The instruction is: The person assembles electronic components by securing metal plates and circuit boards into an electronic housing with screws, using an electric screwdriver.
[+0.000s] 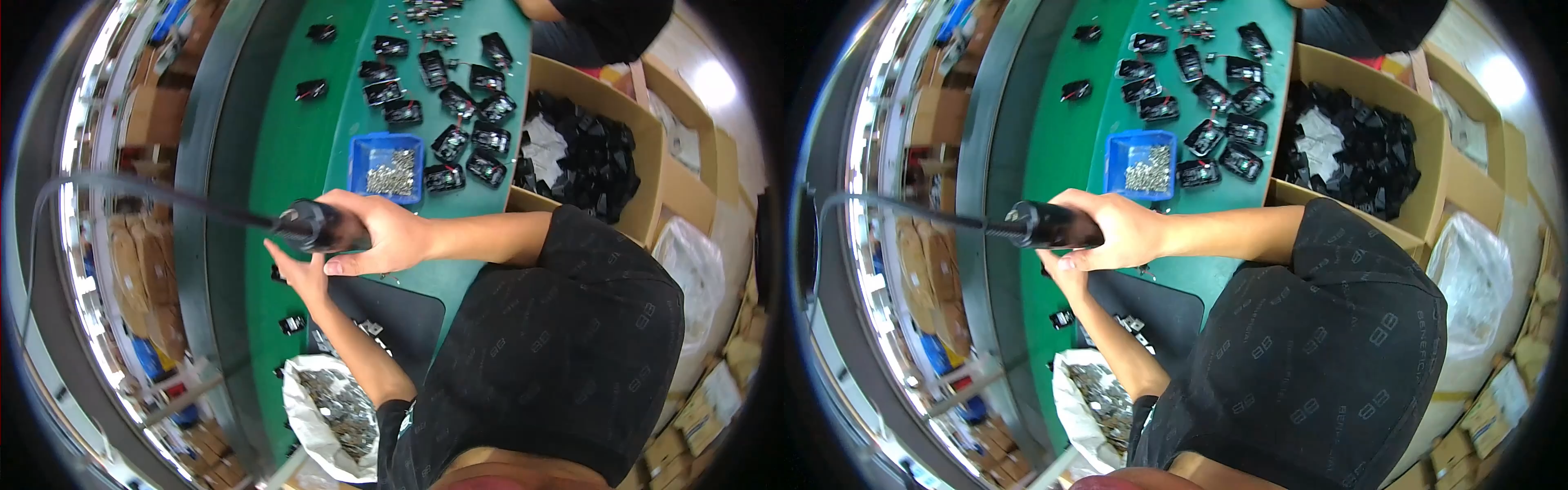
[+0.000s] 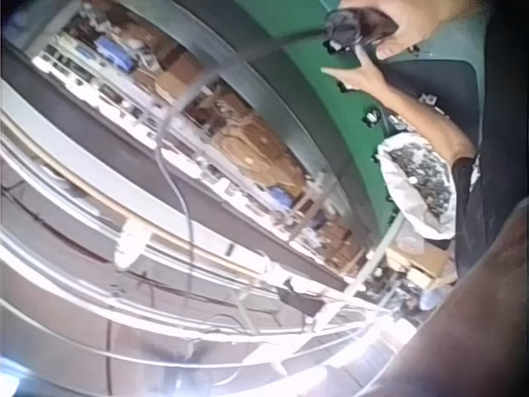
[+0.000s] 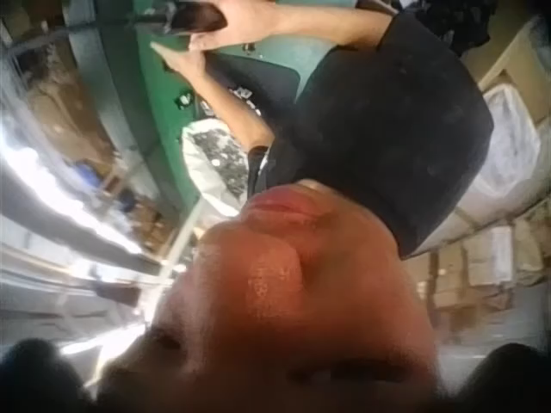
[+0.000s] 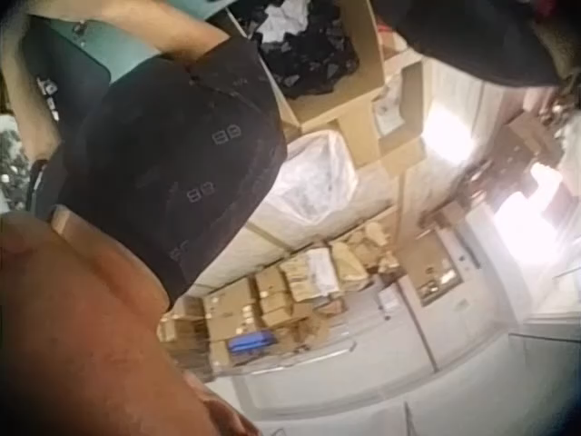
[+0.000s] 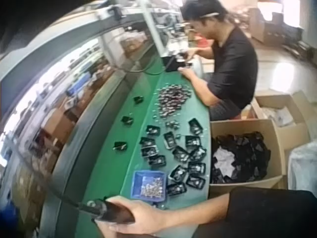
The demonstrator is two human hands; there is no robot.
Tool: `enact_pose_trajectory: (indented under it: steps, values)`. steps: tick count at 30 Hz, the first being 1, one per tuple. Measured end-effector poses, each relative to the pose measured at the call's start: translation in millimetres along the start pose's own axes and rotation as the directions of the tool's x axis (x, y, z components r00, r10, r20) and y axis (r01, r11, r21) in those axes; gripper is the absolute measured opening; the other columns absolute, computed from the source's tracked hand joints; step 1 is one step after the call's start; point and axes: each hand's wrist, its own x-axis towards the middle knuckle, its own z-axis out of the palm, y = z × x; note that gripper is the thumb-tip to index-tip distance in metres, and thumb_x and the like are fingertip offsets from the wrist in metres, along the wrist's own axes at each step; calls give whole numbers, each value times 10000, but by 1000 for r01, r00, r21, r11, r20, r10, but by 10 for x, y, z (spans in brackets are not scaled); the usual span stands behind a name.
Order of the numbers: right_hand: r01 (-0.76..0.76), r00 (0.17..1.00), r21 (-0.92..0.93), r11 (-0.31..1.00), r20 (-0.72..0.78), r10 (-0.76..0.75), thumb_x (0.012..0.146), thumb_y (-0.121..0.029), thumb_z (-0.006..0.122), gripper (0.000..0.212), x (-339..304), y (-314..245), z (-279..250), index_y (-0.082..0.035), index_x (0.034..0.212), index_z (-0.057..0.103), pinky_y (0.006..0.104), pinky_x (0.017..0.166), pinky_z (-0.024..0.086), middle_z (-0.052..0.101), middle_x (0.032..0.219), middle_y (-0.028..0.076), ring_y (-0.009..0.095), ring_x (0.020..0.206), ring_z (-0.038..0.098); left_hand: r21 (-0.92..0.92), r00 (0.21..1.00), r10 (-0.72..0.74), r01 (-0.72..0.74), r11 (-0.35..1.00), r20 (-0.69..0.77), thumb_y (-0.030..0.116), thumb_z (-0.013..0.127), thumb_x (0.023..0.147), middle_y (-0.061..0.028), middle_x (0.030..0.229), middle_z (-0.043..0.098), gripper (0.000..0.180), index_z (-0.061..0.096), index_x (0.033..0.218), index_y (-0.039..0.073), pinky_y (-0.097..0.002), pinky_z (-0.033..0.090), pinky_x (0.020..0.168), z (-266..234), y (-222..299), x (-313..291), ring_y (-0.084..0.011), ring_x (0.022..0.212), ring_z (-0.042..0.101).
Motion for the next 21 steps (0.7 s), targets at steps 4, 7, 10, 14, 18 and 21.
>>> enact_pose_trajectory:
  steps: [4,7,10,14,18,21]
  values:
    - [175,970,-303,937,-109,-217,921,-248,579,611,112,-102,-278,-2,1384,267,383,998,390,522,1225,170,268,1143,525,-473,985,173,-147,869,12,26,694,776,-172,1335,480,712,353,1400,-9,-373,381,1000,54,644,-120,-252,1190,508]
    - [134,947,-509,850,-187,-262,918,-265,567,667,134,-124,-428,0,1422,219,398,1030,355,480,1265,198,312,1169,493,-665,957,283,-173,727,60,36,669,827,-181,1311,480,646,346,1381,-47,-382,377,1020,363,1147,-214,-248,1169,509]
    - [-90,983,-524,847,-185,-10,899,-228,568,677,145,-141,-389,13,1432,227,415,1042,339,436,1293,226,363,1191,449,-628,948,316,-215,748,51,117,665,854,-176,1303,469,604,359,1351,-40,-388,395,1003,566,1454,-182,-267,1177,494]
    - [31,910,-647,762,-297,-289,833,-144,603,558,98,87,-352,50,1318,408,439,1024,357,410,1299,241,407,1214,408,-948,986,101,95,303,131,102,637,884,-200,1235,514,428,468,1249,-43,-379,436,954,850,1062,-17,-255,1118,529]
    - [354,834,-538,765,-188,-519,778,-116,660,442,-455,-267,-707,-46,1202,557,422,975,408,437,1306,201,344,1165,486,-554,1000,-16,22,833,17,348,453,985,-174,1251,535,526,430,1321,-56,-374,421,977,759,1561,-93,-272,1079,557]
    - [164,576,-940,298,-154,-803,759,-55,632,267,-1188,-853,-1629,-61,1025,655,366,818,473,638,1009,126,261,938,614,-453,991,47,-101,886,-129,226,603,924,-186,1221,561,455,493,1247,-75,-375,410,993,889,1192,159,-255,1078,562]
